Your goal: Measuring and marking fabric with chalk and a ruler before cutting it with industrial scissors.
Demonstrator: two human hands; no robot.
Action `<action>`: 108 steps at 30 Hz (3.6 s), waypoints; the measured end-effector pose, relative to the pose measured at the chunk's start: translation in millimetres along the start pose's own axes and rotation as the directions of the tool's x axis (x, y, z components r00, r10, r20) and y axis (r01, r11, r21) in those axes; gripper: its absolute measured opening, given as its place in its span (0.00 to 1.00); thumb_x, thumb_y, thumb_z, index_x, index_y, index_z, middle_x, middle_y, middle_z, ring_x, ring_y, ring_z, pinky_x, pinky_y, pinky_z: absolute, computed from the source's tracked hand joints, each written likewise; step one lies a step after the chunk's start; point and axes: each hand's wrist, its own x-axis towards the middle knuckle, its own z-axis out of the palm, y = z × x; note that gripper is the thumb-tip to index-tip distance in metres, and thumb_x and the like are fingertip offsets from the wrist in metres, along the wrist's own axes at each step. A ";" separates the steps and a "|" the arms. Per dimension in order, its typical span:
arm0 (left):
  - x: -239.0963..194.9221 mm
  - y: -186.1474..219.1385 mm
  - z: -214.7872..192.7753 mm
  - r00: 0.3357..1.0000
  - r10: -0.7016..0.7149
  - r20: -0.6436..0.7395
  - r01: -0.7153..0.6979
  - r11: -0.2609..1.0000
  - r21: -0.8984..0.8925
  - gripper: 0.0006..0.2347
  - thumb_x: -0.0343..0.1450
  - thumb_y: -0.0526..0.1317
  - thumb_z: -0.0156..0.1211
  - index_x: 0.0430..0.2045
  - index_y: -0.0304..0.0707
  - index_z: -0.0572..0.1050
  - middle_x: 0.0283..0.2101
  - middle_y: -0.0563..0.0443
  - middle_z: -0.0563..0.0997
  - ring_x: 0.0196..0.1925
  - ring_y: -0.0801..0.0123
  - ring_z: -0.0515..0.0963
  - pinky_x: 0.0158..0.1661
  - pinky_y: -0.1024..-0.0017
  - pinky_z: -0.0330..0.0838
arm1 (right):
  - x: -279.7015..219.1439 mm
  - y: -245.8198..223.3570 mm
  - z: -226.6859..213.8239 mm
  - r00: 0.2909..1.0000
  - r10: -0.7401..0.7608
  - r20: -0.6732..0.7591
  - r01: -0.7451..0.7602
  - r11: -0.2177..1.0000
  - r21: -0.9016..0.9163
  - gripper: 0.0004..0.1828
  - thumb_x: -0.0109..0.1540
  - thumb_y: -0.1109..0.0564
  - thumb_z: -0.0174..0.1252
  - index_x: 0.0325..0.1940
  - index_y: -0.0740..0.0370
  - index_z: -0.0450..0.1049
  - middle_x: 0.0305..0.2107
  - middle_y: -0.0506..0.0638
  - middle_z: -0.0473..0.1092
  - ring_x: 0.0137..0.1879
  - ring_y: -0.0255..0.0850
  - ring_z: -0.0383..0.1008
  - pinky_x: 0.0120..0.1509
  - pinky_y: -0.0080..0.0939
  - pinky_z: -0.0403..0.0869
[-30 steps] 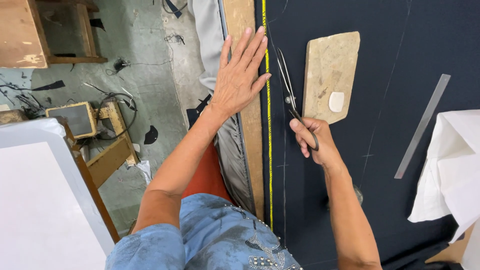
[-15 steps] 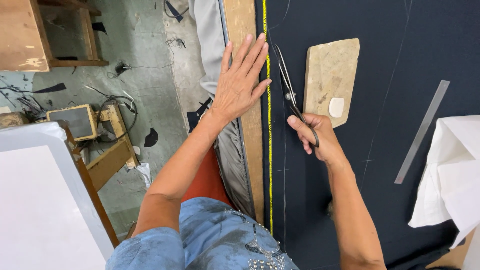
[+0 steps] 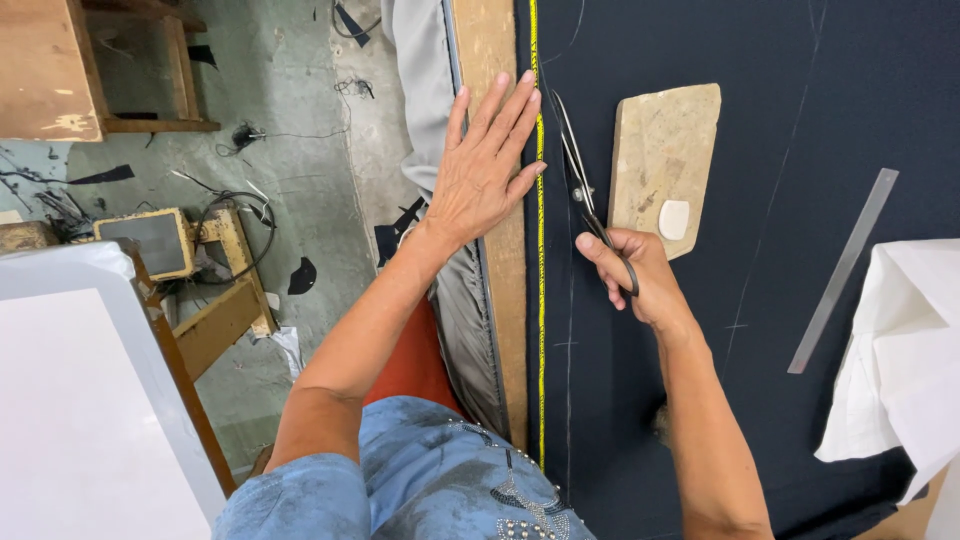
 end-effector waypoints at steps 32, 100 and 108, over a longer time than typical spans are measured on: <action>-0.7 -0.3 0.3 1.000 -0.010 0.007 0.010 1.000 0.002 0.29 0.88 0.58 0.42 0.82 0.43 0.50 0.85 0.51 0.52 0.88 0.57 0.48 0.84 0.47 0.40 | 12.4 -21.6 2.0 0.999 0.028 -0.016 -0.029 0.999 -0.018 0.33 0.66 0.40 0.67 0.17 0.52 0.57 0.08 0.45 0.56 0.12 0.34 0.56 0.17 0.31 0.57; -3.5 -4.0 11.2 0.999 0.003 -0.034 -0.003 1.000 0.010 0.29 0.89 0.58 0.43 0.82 0.43 0.49 0.85 0.51 0.52 0.87 0.57 0.47 0.83 0.47 0.38 | -22.4 10.3 24.1 0.992 -0.078 -0.095 0.074 0.996 -0.047 0.31 0.68 0.43 0.64 0.18 0.51 0.57 0.10 0.45 0.58 0.14 0.32 0.57 0.19 0.31 0.57; -19.9 6.4 22.9 0.988 0.053 -0.143 -0.040 0.994 0.098 0.26 0.92 0.56 0.53 0.80 0.42 0.55 0.81 0.42 0.53 0.84 0.47 0.50 0.81 0.44 0.47 | -165.4 154.4 77.9 0.914 -0.088 -0.396 0.093 0.996 -0.008 0.31 0.64 0.51 0.69 0.20 0.51 0.53 0.10 0.42 0.54 0.18 0.28 0.55 0.21 0.31 0.58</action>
